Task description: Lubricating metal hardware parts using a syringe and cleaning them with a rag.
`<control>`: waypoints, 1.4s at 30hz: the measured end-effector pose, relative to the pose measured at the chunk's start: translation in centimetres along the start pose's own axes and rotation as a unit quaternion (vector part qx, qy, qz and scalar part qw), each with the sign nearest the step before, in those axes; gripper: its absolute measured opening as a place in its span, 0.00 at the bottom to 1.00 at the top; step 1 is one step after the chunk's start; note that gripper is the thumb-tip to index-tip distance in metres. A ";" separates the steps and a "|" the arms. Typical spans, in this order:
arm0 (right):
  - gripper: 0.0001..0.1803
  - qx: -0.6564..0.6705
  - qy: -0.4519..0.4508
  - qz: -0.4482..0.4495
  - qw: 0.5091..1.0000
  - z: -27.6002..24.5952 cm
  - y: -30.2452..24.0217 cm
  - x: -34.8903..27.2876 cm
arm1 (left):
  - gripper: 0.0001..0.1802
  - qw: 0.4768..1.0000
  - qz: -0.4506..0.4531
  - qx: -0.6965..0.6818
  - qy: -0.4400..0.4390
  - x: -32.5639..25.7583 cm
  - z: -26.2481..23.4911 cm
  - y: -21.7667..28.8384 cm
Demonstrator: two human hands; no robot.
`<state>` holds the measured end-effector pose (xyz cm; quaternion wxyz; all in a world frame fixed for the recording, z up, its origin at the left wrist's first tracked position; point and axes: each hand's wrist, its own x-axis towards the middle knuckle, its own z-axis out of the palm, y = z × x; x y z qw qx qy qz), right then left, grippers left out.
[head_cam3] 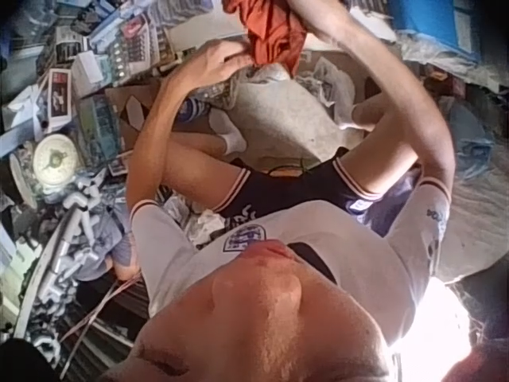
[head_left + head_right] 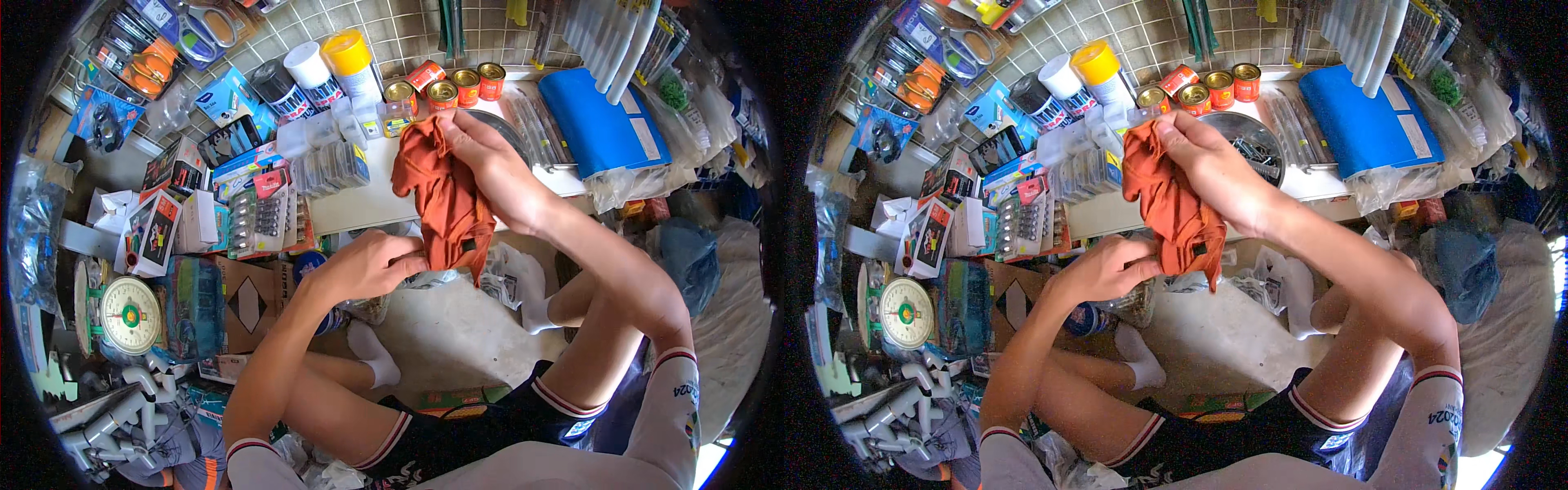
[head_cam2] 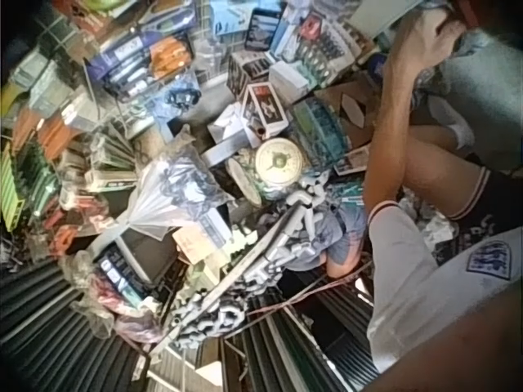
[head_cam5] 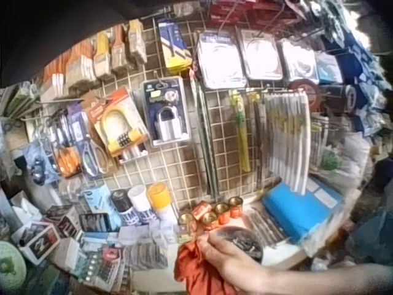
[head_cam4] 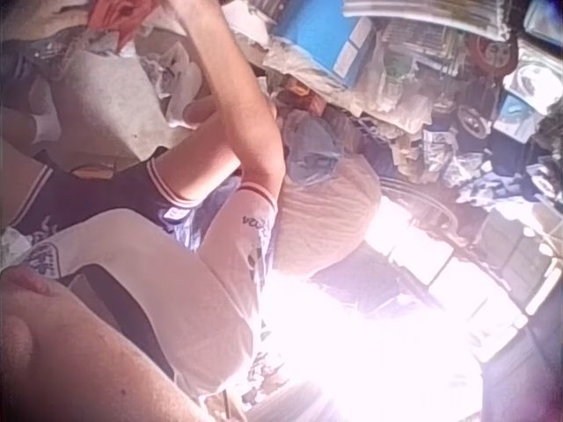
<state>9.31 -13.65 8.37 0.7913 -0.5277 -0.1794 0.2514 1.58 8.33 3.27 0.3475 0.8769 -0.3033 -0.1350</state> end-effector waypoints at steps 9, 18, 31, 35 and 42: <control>0.13 -0.375 -0.234 -0.088 0.893 -0.2 -0.1 -2.1 | 0.11 0.977 -0.112 -0.177 0.034 -1.2 -0.3 -0.6; 0.32 -0.605 -0.205 -0.075 0.766 -0.8 0.6 -1.9 | 0.13 0.985 -0.089 0.075 0.125 -0.8 -0.9 1.4; 0.15 -0.788 0.014 -0.424 0.445 0.7 6.7 -2.8 | 0.24 0.904 -0.198 -0.380 -0.008 -1.5 -0.3 0.4; 0.13 -0.726 -0.090 -0.346 0.587 -0.2 5.3 -1.4 | 0.23 0.796 -0.264 -0.544 -0.036 -1.2 0.9 1.2; 0.15 -0.433 -0.347 0.360 0.750 -0.8 2.4 -0.3 | 0.13 0.971 -0.028 0.189 0.146 -1.0 3.5 1.1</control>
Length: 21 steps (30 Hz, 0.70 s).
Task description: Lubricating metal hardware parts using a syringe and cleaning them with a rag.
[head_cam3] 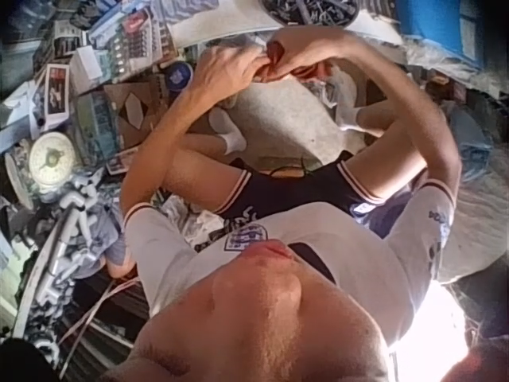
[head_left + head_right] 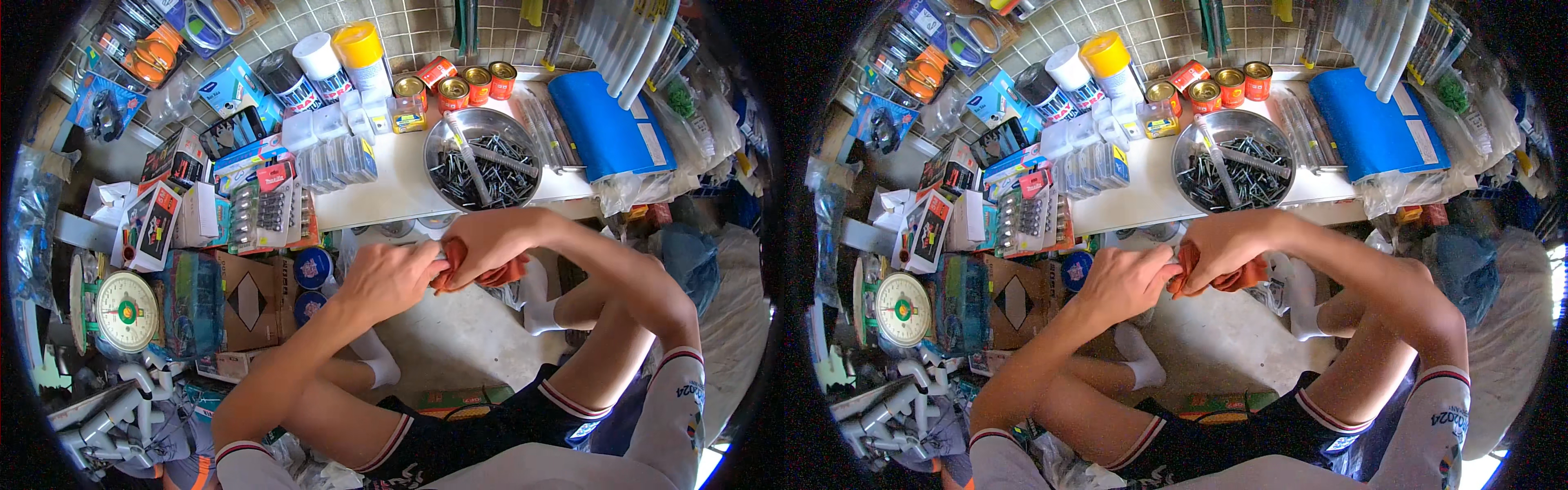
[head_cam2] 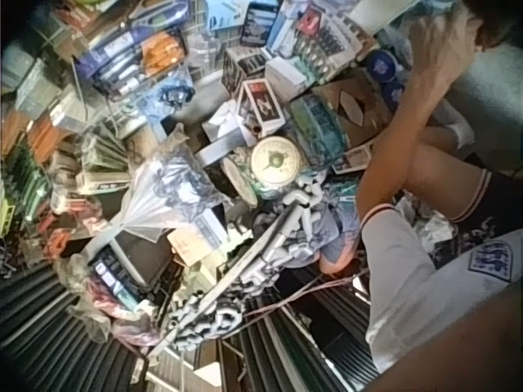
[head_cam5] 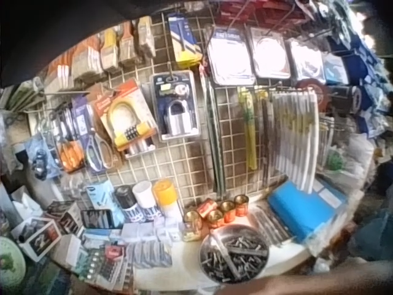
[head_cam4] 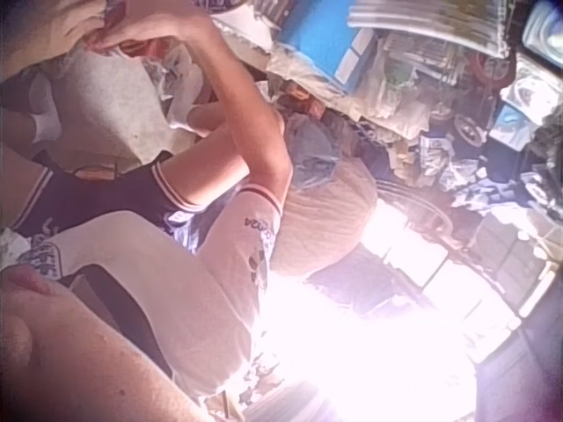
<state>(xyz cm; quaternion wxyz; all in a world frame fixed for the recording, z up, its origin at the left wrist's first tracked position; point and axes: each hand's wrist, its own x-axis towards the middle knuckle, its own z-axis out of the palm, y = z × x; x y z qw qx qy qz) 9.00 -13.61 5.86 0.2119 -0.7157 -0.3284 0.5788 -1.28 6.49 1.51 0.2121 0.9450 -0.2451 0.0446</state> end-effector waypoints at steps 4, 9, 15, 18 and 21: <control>0.24 0.261 -0.076 -0.054 0.961 -0.4 1.3 -1.5 | 0.07 0.965 0.170 0.123 0.157 0.9 -1.0 -0.8; 0.26 0.433 0.009 -0.137 0.891 0.8 0.1 -2.6 | 0.07 0.895 0.257 0.288 0.222 2.0 -4.8 -2.3; 0.12 -0.103 0.379 -0.276 0.877 1.5 -0.7 -2.5 | 0.08 0.965 0.140 0.152 0.159 1.7 -4.8 -2.2; 0.16 -0.459 0.554 -0.275 0.638 1.2 0.6 -1.5 | 0.13 0.992 0.032 -0.035 0.118 1.3 -3.4 -0.7; 0.13 -0.383 0.460 -0.257 0.758 1.6 0.7 -1.5 | 0.15 0.996 -0.005 -0.058 0.062 0.8 -3.3 -0.4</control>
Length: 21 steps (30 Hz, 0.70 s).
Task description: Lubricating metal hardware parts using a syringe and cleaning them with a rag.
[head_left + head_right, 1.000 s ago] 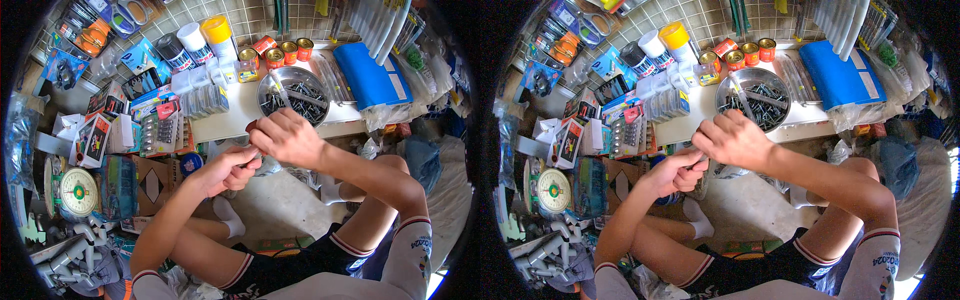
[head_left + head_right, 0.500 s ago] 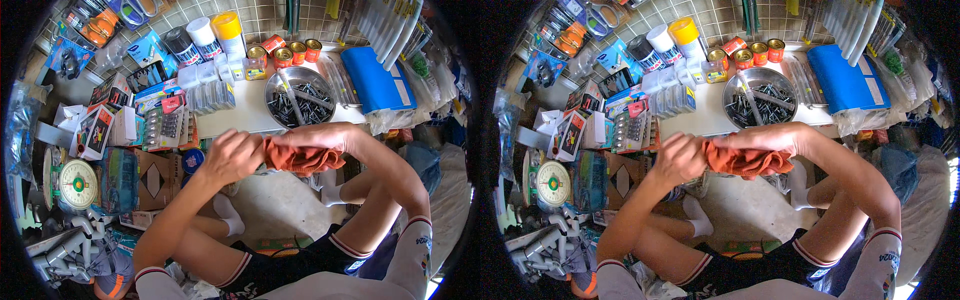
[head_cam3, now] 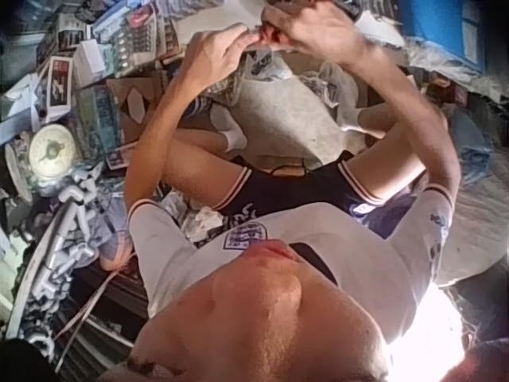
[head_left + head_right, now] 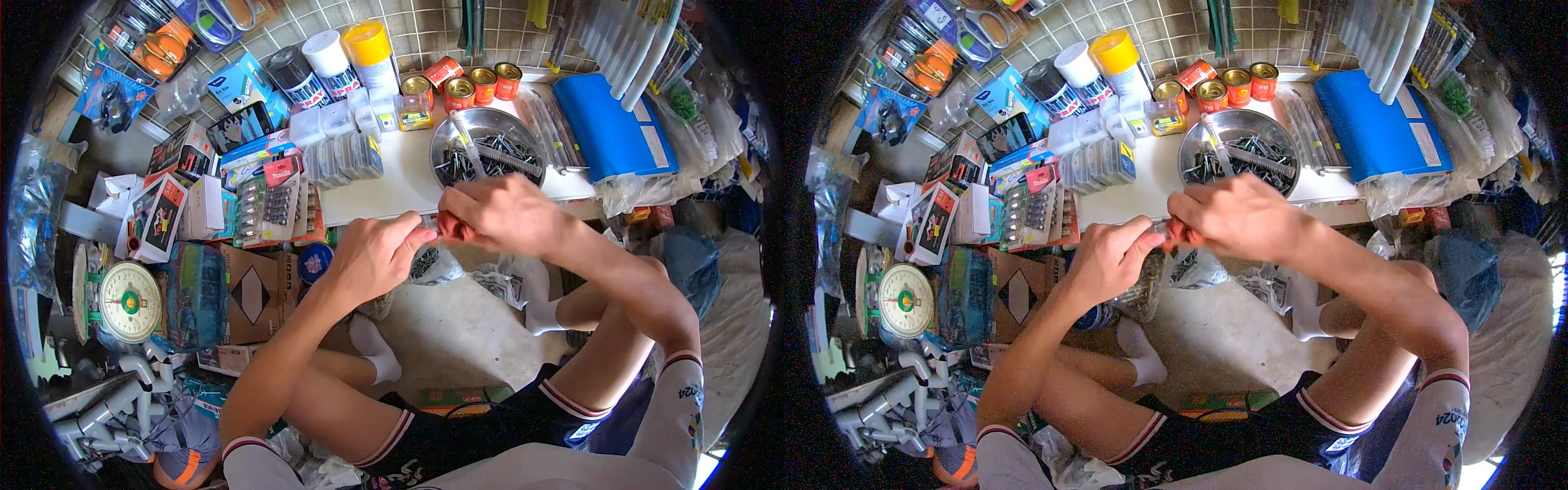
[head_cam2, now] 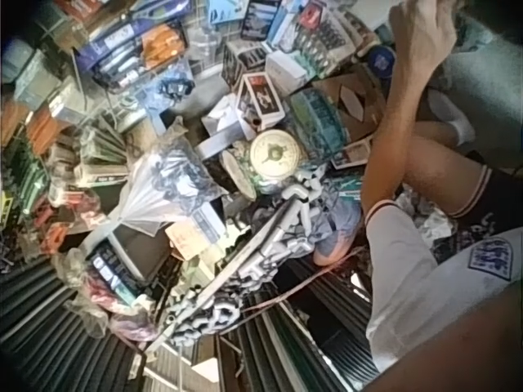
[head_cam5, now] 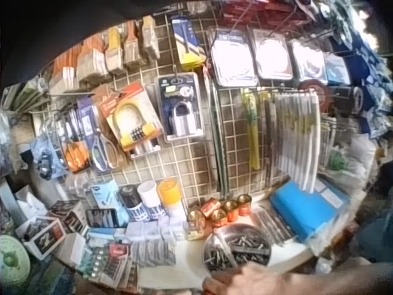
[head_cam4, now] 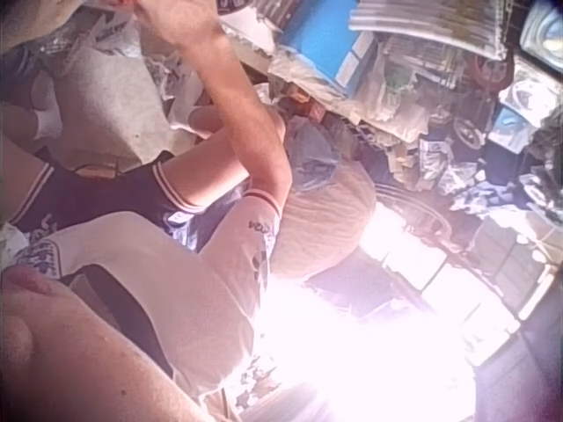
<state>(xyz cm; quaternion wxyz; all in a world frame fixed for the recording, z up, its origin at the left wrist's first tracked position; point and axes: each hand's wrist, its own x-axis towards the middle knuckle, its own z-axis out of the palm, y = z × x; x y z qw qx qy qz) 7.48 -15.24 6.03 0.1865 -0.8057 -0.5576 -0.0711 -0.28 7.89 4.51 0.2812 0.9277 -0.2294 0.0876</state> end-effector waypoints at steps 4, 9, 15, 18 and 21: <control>0.26 0.291 -0.331 0.278 0.854 -3.2 -3.3 1.9 | 0.12 0.989 0.111 0.100 0.016 -1.2 0.5 -0.8; 0.35 0.690 -0.165 0.392 0.586 3.0 -1.9 -2.5 | 0.10 0.919 0.276 0.268 0.091 -0.9 0.0 -1.6; 0.27 0.721 -0.129 0.393 0.556 0.9 -2.9 -1.0 | 0.08 0.892 0.294 0.319 0.127 -0.5 -1.9 -1.3; 0.21 0.533 -0.206 0.357 0.739 -2.8 -2.8 1.8 | 0.12 0.969 0.148 0.185 0.067 -0.9 -1.1 -1.7; 0.11 0.115 -0.099 0.089 0.984 -0.6 -0.2 -0.5 | 0.16 0.992 -0.064 -0.073 -0.075 -1.4 1.1 -1.2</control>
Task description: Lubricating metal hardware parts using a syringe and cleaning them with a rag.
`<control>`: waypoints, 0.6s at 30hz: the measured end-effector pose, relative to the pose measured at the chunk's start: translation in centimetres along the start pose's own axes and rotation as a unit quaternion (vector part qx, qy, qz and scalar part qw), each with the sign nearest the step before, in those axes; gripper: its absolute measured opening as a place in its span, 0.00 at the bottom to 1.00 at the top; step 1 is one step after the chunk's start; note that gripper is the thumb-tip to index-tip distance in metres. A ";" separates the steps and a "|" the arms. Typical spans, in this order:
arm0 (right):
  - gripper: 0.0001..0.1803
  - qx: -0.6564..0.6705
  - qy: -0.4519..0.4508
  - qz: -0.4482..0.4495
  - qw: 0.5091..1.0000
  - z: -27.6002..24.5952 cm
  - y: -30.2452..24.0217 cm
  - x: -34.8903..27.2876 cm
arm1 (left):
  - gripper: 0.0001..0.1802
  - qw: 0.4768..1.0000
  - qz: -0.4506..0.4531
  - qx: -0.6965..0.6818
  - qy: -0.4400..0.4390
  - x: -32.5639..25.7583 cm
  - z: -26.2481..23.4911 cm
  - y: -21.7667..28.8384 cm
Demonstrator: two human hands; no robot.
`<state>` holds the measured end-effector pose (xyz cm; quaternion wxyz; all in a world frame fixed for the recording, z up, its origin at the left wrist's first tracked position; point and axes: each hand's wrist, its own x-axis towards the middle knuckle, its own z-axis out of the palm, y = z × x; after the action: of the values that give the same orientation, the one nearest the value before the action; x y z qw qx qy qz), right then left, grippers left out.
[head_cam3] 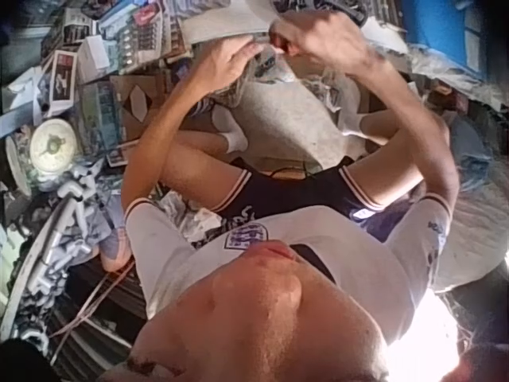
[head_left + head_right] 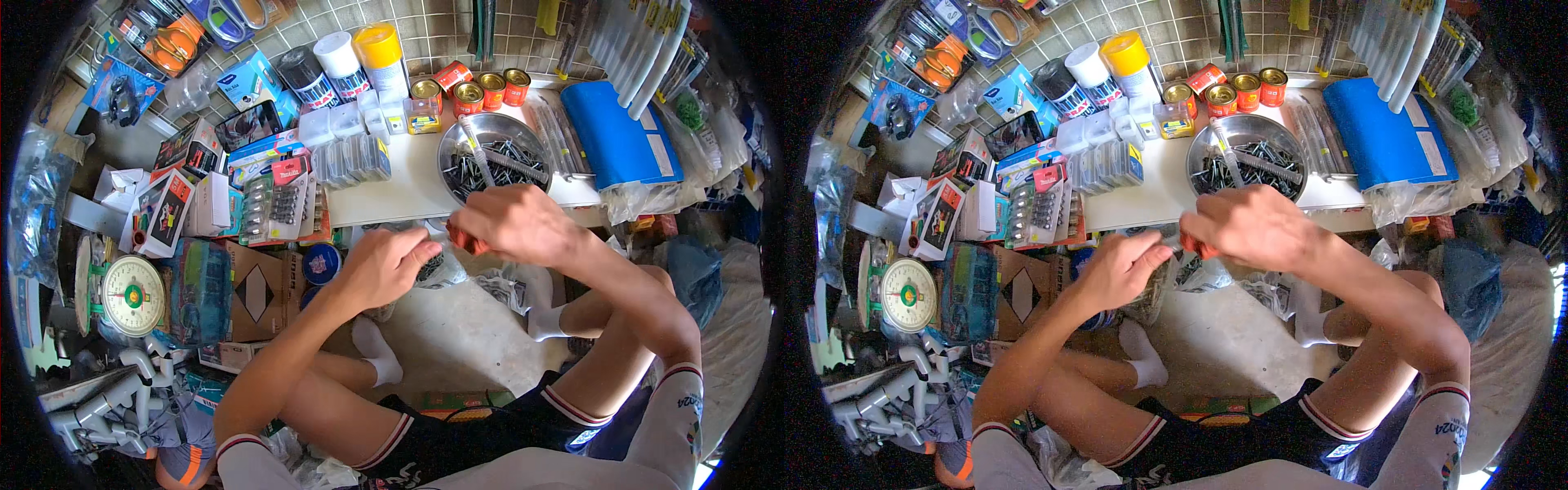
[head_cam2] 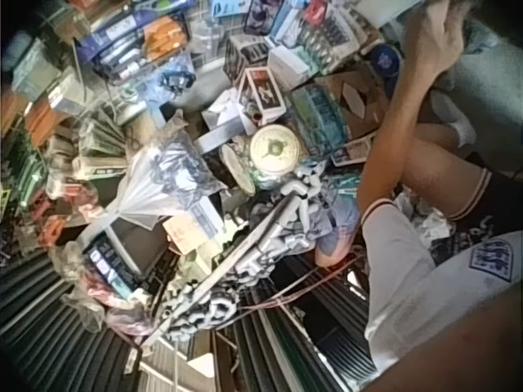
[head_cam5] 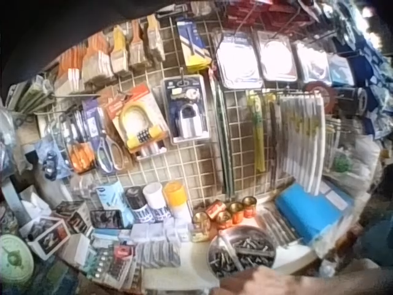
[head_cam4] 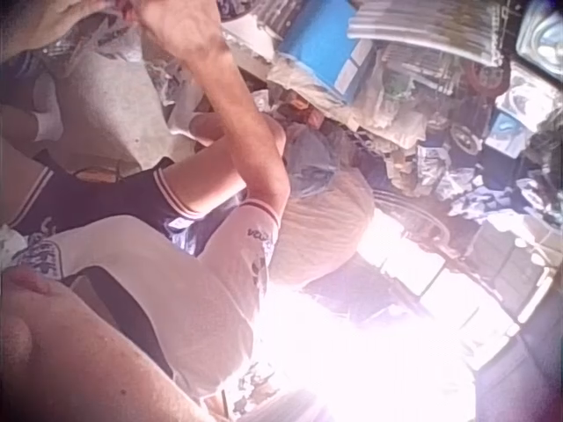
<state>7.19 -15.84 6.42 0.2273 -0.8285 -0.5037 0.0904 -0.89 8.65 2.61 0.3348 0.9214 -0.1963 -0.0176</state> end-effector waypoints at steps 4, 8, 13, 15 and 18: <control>0.10 -0.298 0.252 -0.291 0.873 1.6 0.7 0.3 | 0.23 0.947 -0.084 -0.299 -0.084 -0.7 2.0 0.7; 0.10 -0.301 0.233 -0.305 0.873 2.2 0.1 -0.6 | 0.25 0.822 -0.207 -0.486 -0.214 -1.0 2.8 1.4; 0.16 0.081 -0.111 0.072 0.988 0.0 -3.5 -0.5 | 0.20 0.993 0.016 -0.097 -0.063 -1.3 2.2 1.2; 0.27 0.309 -0.236 0.246 0.888 -0.3 -3.7 -1.0 | 0.14 0.976 0.148 0.157 0.031 -1.1 1.1 2.3; 0.27 0.381 -0.235 0.171 0.878 0.2 -1.7 -1.7 | 0.12 0.943 0.242 0.203 0.106 -0.4 0.1 2.8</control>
<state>4.92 -16.58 6.89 0.3811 -0.7053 -0.3193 0.5053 -2.27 6.81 4.19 0.1537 0.8909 -0.3766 0.2019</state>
